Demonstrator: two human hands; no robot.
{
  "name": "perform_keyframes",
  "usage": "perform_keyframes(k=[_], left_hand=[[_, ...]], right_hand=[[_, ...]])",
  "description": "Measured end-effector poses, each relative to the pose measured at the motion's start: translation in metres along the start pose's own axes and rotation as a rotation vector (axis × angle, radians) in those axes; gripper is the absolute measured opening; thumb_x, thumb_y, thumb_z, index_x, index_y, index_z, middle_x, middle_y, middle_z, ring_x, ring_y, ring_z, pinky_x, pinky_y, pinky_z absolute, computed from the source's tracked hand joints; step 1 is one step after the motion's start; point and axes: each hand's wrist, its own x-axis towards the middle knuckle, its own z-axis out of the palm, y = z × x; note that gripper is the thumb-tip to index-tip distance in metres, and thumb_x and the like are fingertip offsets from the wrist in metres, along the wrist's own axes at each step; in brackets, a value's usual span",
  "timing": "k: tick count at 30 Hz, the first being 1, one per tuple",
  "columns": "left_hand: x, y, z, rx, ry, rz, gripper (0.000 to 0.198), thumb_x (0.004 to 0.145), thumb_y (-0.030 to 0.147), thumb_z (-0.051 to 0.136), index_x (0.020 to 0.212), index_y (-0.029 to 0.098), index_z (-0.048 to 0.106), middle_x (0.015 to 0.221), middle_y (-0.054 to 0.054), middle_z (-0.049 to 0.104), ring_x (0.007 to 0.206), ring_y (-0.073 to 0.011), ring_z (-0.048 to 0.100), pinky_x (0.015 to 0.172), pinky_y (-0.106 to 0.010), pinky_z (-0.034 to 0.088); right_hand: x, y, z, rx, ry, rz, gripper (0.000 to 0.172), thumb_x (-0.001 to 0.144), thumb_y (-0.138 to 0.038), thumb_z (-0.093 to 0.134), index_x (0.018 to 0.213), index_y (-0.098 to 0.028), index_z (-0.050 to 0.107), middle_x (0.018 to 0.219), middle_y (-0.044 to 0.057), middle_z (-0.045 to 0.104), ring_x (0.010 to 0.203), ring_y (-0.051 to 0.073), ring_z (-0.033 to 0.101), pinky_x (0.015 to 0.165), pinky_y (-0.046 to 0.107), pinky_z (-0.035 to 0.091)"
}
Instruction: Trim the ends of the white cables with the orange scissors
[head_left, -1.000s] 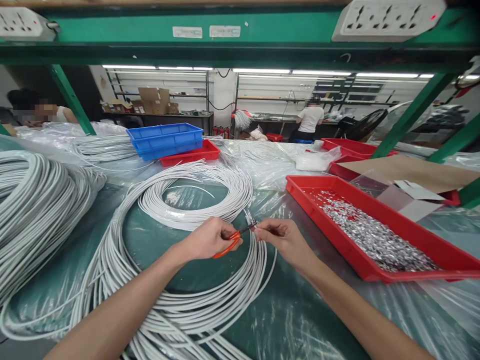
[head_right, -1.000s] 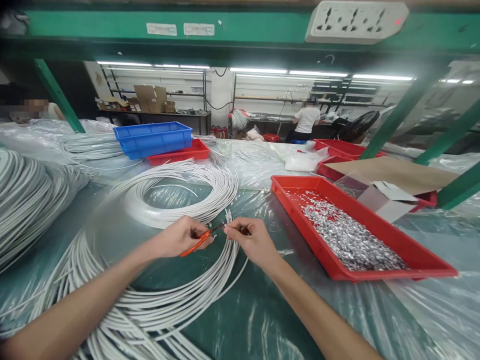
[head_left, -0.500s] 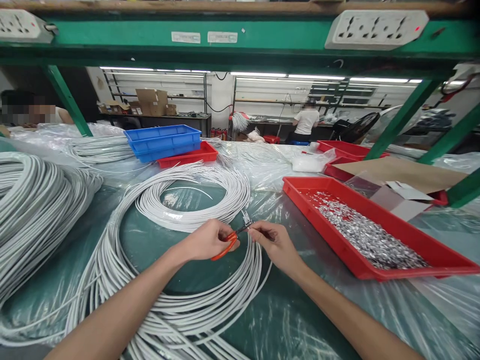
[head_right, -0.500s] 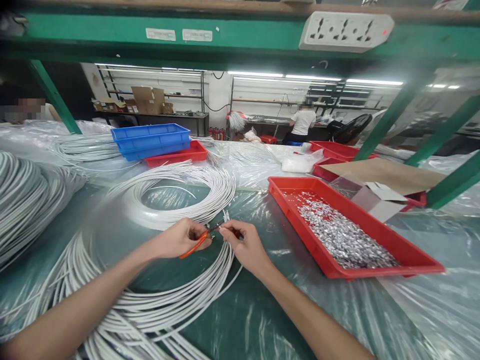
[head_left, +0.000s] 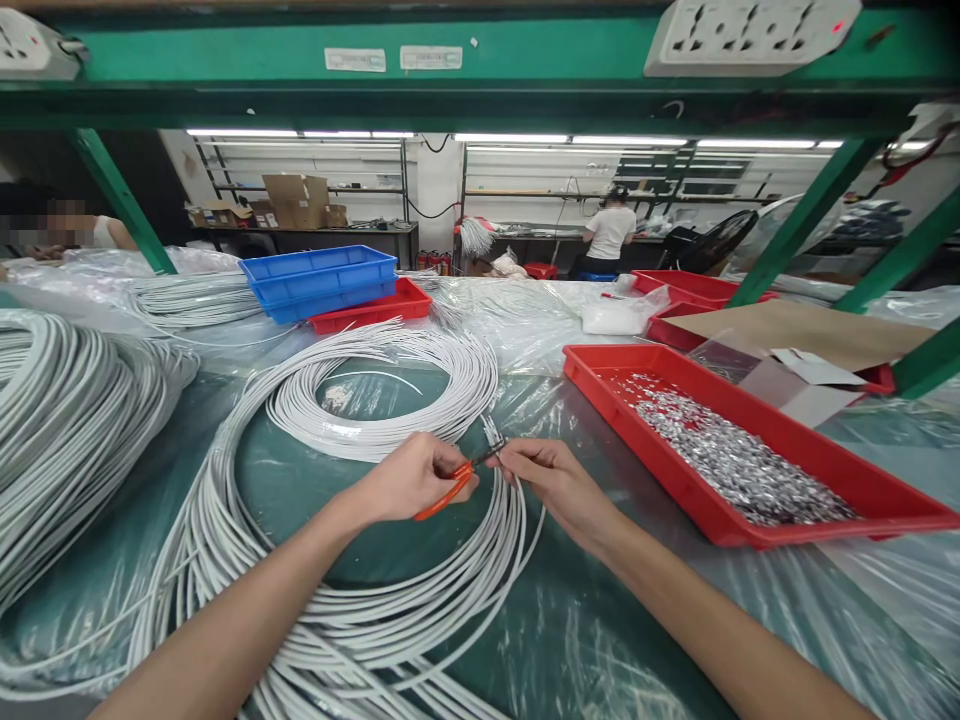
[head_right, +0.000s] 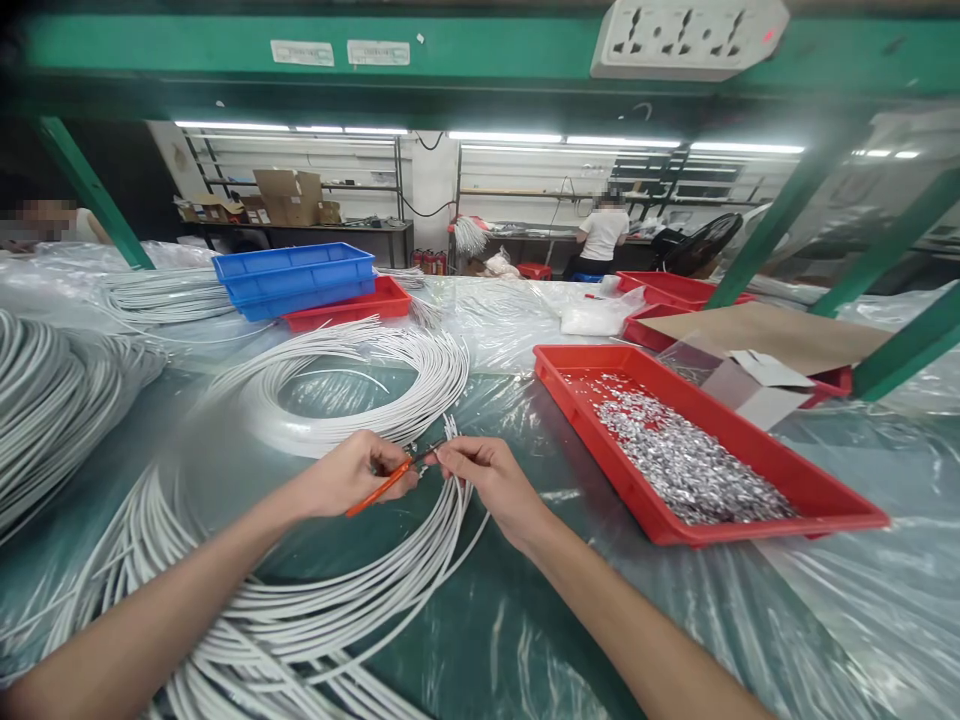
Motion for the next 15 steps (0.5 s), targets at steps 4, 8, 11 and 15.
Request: perform_keyframes(k=[4,8,11,15], left_hand=[[-0.001,0.002,0.000,-0.041,-0.018,-0.008,0.013,0.071,0.016,0.049,0.059,0.015,0.053,0.053,0.004,0.045,0.050,-0.0086,0.037,0.046,-0.022,0.028],[-0.001,0.006,0.003,-0.089,-0.014,-0.087,0.013,0.071,0.020,0.052,0.064,0.014,0.060,0.049,0.004,0.048,0.046,-0.0096,0.045,0.042,-0.020,0.034],[-0.001,0.010,0.004,-0.085,-0.014,-0.145,0.015,0.072,0.024,0.055,0.065,0.013,0.062,0.047,0.003,0.049,0.043,-0.0092,0.045,0.040,-0.019,0.035],[-0.001,0.010,0.005,-0.081,-0.007,-0.177,0.018,0.074,0.027,0.056,0.062,0.014,0.059,0.048,0.003,0.050,0.042,-0.0089,0.043,0.040,-0.020,0.033]], right_hand=[[-0.002,0.001,0.003,-0.028,0.073,-0.072,0.033,0.077,-0.044,0.071,0.062,-0.017,0.060,0.064,0.001,0.052,0.070,0.016,0.049,0.067,0.029,0.035],[-0.004,0.006,0.005,-0.182,0.152,-0.238,0.026,0.082,-0.037,0.067,0.066,-0.018,0.057,0.065,0.000,0.050,0.064,0.015,0.043,0.065,0.030,0.034],[-0.006,0.008,0.006,-0.448,0.250,-0.409,0.022,0.087,-0.028,0.062,0.067,-0.019,0.056,0.065,0.000,0.051,0.068,0.017,0.045,0.072,0.033,0.035],[-0.008,0.007,0.009,-0.614,0.330,-0.496,0.023,0.089,-0.024,0.057,0.067,-0.019,0.057,0.064,0.001,0.051,0.070,0.018,0.044,0.072,0.033,0.035]])
